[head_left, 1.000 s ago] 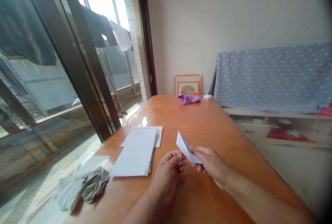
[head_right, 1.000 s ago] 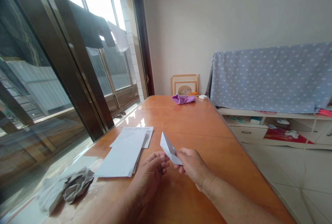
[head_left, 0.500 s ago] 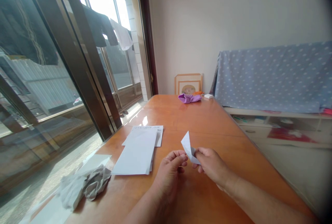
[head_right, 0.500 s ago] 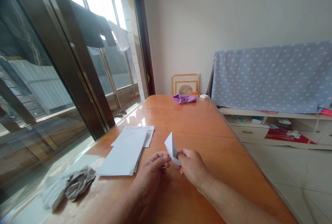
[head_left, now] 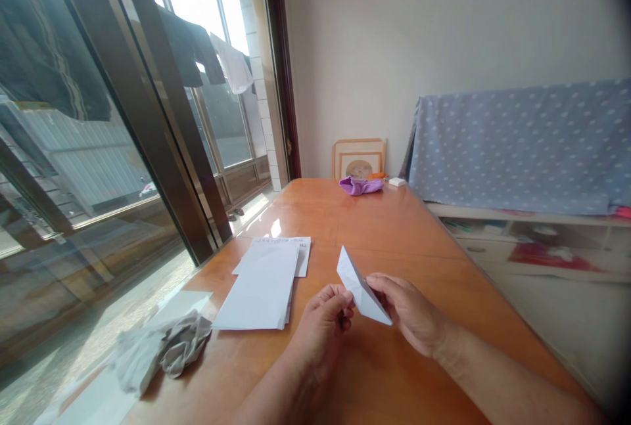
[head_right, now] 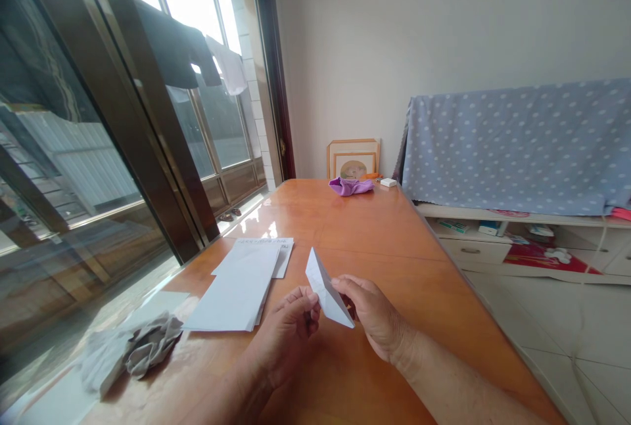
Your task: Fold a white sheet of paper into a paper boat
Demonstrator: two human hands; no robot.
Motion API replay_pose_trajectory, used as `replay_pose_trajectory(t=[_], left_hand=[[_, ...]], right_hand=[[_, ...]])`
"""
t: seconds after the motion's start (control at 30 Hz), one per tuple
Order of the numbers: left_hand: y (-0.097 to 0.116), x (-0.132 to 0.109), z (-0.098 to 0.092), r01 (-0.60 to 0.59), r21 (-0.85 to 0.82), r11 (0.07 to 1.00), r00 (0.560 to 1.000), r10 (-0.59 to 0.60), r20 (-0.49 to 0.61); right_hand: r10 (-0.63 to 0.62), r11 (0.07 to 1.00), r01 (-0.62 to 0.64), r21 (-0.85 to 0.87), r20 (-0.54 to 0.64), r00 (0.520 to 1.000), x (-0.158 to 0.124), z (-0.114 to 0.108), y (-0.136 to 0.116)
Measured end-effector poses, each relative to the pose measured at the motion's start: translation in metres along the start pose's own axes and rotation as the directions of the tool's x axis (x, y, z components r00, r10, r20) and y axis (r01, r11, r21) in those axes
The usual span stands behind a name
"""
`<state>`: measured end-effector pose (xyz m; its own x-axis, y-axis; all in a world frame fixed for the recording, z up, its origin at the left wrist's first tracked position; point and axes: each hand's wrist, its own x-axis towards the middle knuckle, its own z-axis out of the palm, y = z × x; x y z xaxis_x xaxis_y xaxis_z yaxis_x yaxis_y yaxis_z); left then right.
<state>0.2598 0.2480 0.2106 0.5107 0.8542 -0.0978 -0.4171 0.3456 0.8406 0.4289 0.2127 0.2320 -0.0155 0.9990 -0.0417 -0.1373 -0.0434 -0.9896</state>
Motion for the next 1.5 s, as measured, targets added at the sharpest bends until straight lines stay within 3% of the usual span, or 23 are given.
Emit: replay_pose_trajectory(t=[0.2, 0.37, 0.63, 0.77, 1.07, 1.37, 1.5], left_hand=[[-0.001, -0.002, 0.003, 0.023, 0.041, 0.999, 1.000, -0.024, 0.006], [0.001, -0.001, 0.005, 0.028, 0.002, 1.000, 0.998, -0.028, -0.057], [-0.002, 0.000, 0.002, 0.070, -0.074, 0.995, 0.995, -0.075, -0.067], [-0.003, -0.001, 0.002, 0.052, -0.089, 0.995, 0.996, -0.058, -0.065], [0.001, -0.001, 0.006, 0.134, -0.136, 0.982, 0.990, -0.138, -0.024], [-0.001, -0.001, 0.003, 0.121, -0.123, 0.985, 0.993, -0.119, 0.027], [-0.001, 0.000, 0.002, 0.084, -0.145, 0.986, 0.996, -0.085, -0.004]], right_hand=[[-0.046, 0.980, 0.033, -0.195, -0.060, 0.997, 0.001, -0.005, -0.002], [-0.131, 0.915, 0.084, -0.395, -0.094, 0.987, 0.004, -0.011, 0.000], [-0.212, 0.784, 0.107, -0.611, -0.102, 0.972, 0.000, -0.005, 0.000], [-0.208, 0.766, 0.100, -0.635, -0.098, 0.973, -0.001, -0.003, -0.001], [-0.093, 0.813, 0.080, -0.576, 0.007, 0.996, -0.003, -0.011, -0.012], [-0.077, 0.795, 0.098, -0.598, 0.060, 0.995, -0.006, -0.012, -0.018], [-0.084, 0.789, 0.144, -0.597, 0.128, 0.988, -0.005, -0.017, -0.024]])
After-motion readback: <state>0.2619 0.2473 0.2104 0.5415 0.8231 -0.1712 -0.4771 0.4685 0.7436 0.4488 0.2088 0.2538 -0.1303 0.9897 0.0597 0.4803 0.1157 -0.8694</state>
